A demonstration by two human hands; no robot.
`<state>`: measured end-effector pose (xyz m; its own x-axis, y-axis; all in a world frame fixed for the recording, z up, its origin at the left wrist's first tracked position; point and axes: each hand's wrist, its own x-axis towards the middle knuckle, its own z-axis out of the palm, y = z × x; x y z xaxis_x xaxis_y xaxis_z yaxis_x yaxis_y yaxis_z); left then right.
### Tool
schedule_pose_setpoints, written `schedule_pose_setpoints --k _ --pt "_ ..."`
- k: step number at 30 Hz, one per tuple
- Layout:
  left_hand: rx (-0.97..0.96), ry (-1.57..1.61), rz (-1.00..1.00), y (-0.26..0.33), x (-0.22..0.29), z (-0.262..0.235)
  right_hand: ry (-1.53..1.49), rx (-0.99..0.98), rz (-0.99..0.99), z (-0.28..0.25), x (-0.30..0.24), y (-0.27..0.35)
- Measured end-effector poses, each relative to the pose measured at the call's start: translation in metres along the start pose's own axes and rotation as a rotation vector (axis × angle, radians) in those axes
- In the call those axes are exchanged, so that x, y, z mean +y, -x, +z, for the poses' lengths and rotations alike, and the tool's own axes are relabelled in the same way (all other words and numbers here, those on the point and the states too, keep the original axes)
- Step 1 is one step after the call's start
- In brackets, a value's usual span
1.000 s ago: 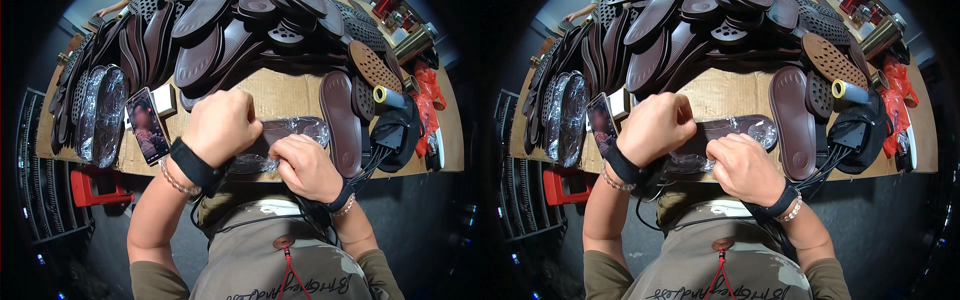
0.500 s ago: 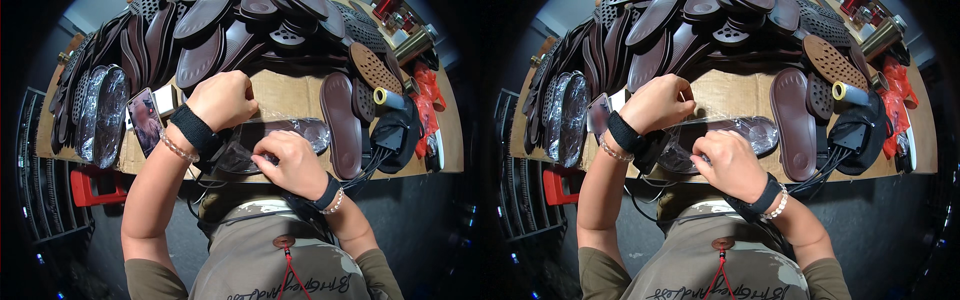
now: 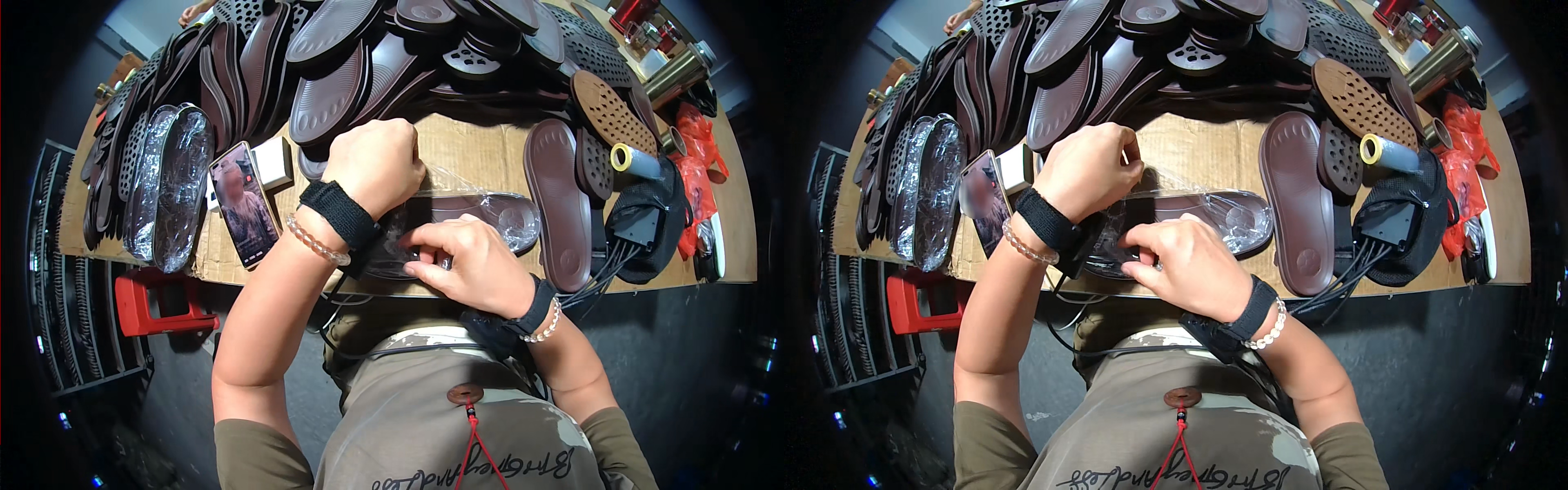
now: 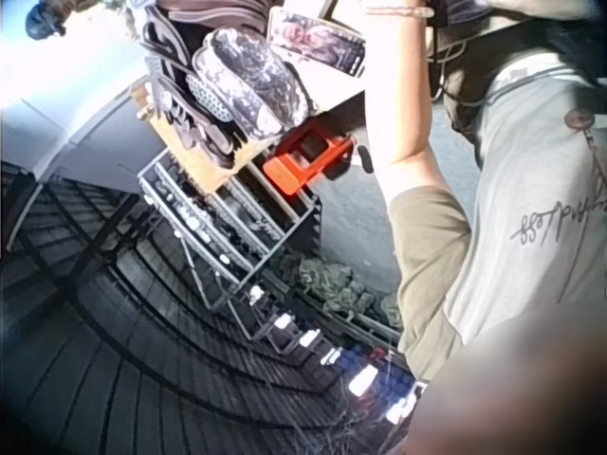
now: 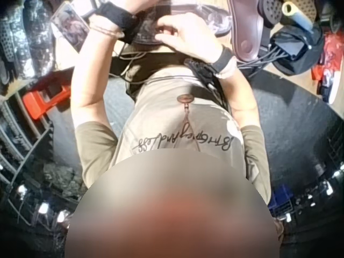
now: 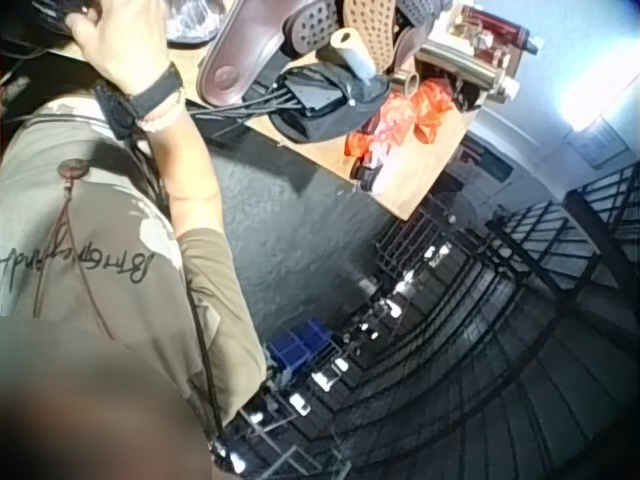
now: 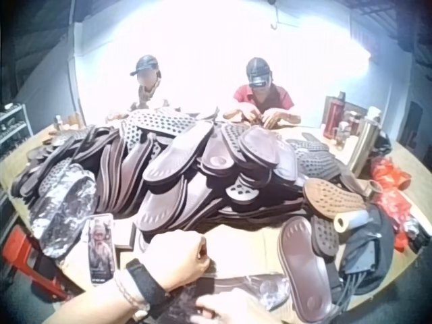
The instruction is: The person wraps a shoe insole in plastic film by hand, pulling the film from a roll and smoothing it over the surface. They then tear the film, press the edges around the insole, and set the wrapped item down on the table before picking up another insole.
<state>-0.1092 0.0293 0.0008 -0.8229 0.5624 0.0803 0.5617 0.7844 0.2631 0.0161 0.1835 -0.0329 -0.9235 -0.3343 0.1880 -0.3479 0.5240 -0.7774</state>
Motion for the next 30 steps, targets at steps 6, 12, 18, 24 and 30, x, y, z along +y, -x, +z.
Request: schedule_pose_setpoints --k 6,12,18,24,30 --pt "-0.053 0.405 -0.033 0.012 -0.009 -0.014 -0.110 0.050 -0.045 0.003 0.002 -0.001" --pt "0.055 0.502 -0.203 0.063 -0.015 -0.034 -0.196 -0.021 0.029 -0.002 0.005 0.000" --pt "0.073 0.490 -0.269 0.113 0.002 -0.026 -0.252 0.011 -0.017 0.001 0.008 -0.005" --pt "0.087 0.448 -0.231 0.114 0.011 -0.012 -0.437 -0.033 0.066 0.003 -0.004 -0.010" --pt "0.244 0.398 -0.206 0.111 0.022 0.001 -0.776 0.041 0.106 0.007 -0.004 -0.019"
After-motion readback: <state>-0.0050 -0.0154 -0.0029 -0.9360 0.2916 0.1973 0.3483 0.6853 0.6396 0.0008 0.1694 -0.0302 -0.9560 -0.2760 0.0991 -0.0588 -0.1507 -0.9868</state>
